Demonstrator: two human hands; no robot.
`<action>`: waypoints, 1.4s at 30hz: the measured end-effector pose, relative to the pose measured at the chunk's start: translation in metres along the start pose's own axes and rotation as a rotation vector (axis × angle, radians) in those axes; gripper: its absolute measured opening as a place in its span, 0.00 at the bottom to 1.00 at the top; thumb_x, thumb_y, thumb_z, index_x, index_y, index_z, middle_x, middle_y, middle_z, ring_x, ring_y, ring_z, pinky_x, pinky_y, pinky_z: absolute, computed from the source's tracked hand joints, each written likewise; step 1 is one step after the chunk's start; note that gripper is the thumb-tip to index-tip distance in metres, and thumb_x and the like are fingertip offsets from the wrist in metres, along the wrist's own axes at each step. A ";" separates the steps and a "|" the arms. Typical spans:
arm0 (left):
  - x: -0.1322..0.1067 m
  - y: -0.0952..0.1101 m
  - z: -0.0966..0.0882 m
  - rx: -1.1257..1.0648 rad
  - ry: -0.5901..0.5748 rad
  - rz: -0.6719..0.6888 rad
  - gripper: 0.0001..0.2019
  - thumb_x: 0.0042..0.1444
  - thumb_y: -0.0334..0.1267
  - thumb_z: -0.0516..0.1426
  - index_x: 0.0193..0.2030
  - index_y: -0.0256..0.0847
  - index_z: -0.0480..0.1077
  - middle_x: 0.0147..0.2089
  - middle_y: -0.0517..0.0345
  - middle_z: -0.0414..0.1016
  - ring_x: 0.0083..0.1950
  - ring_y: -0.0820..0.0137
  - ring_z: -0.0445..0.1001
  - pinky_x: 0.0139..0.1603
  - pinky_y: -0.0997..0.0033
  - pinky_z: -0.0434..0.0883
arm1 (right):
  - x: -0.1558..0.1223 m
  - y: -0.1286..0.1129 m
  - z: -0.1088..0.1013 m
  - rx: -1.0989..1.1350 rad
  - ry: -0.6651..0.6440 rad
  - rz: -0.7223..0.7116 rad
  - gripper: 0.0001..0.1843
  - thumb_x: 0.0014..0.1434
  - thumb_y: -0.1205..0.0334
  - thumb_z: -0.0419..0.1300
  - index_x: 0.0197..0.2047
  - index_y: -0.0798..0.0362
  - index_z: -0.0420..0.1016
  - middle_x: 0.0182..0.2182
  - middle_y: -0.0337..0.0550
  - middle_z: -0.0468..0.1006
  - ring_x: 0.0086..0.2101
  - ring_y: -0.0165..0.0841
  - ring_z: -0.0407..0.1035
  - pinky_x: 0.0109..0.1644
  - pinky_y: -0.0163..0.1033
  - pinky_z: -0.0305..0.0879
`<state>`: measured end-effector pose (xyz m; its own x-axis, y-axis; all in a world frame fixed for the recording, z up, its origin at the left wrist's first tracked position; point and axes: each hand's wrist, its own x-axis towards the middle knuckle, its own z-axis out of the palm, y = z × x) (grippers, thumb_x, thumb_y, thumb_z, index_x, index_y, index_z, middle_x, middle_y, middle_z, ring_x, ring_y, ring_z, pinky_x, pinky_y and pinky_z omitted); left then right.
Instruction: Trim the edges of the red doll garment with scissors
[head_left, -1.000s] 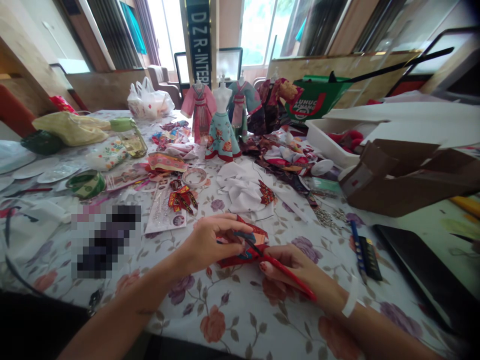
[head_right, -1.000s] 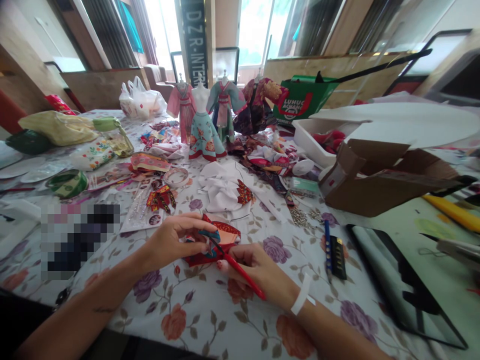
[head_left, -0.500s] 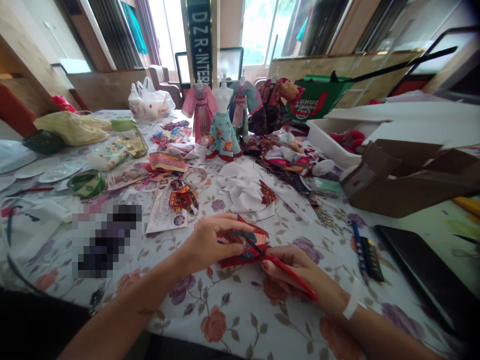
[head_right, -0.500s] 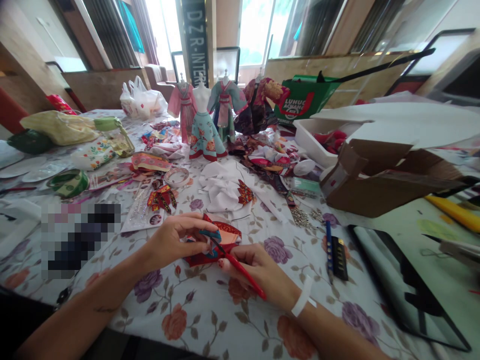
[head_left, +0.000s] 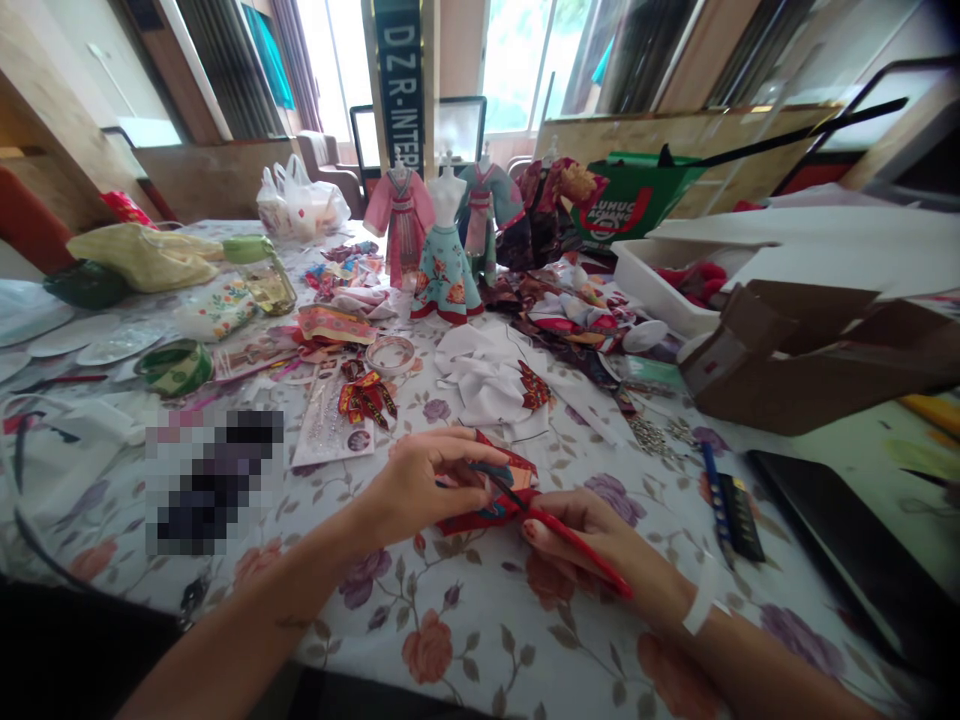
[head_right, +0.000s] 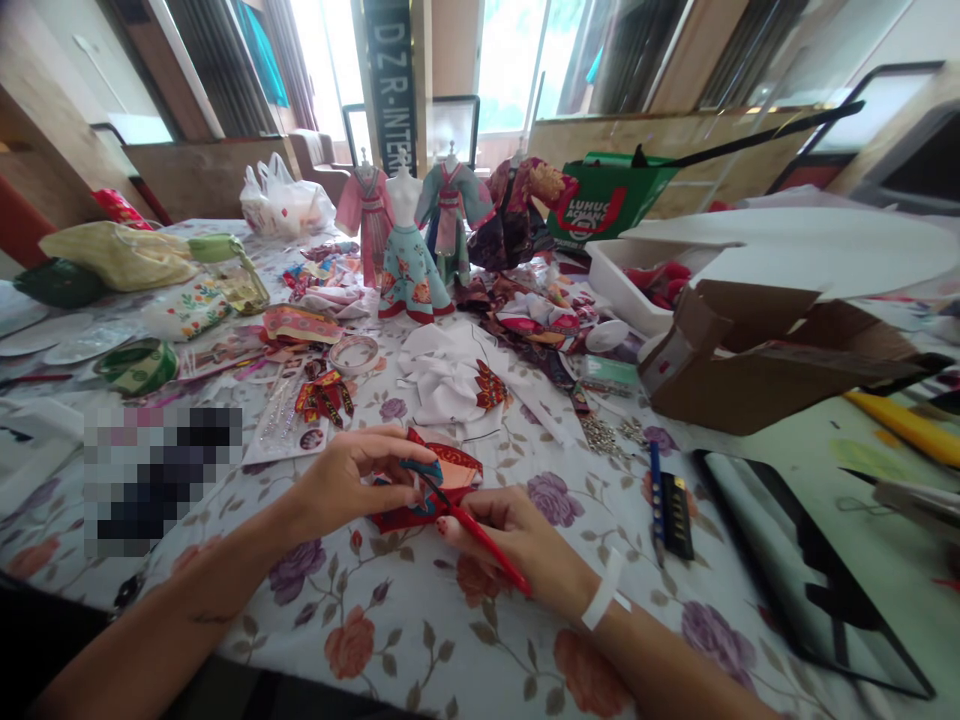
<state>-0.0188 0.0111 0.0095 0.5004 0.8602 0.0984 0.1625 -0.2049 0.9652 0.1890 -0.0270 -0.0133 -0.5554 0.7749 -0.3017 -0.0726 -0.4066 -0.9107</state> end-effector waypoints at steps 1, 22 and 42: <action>0.000 0.000 0.000 -0.003 -0.002 -0.002 0.16 0.46 0.30 0.62 0.44 0.41 0.76 0.45 0.54 0.73 0.34 0.74 0.75 0.36 0.77 0.74 | 0.000 0.000 0.000 -0.010 -0.002 0.003 0.25 0.48 0.47 0.66 0.17 0.53 0.59 0.10 0.30 0.58 0.15 0.26 0.59 0.23 0.34 0.62; -0.001 -0.008 0.009 -0.158 0.077 -0.045 0.19 0.45 0.31 0.64 0.48 0.39 0.74 0.45 0.53 0.71 0.34 0.74 0.76 0.38 0.75 0.74 | -0.001 0.001 -0.001 -0.031 0.004 -0.021 0.23 0.51 0.48 0.64 0.19 0.54 0.60 0.11 0.30 0.59 0.17 0.26 0.62 0.22 0.32 0.61; 0.004 -0.005 -0.005 -0.163 0.284 -0.056 0.11 0.48 0.35 0.63 0.40 0.38 0.77 0.39 0.54 0.75 0.36 0.71 0.74 0.35 0.77 0.73 | -0.002 -0.006 0.003 -0.148 -0.018 0.068 0.24 0.47 0.47 0.66 0.19 0.53 0.57 0.12 0.30 0.61 0.15 0.23 0.54 0.22 0.32 0.60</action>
<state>-0.0215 0.0179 0.0063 0.2341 0.9685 0.0854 0.0336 -0.0958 0.9948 0.1884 -0.0276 -0.0061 -0.5700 0.7383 -0.3605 0.0882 -0.3812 -0.9203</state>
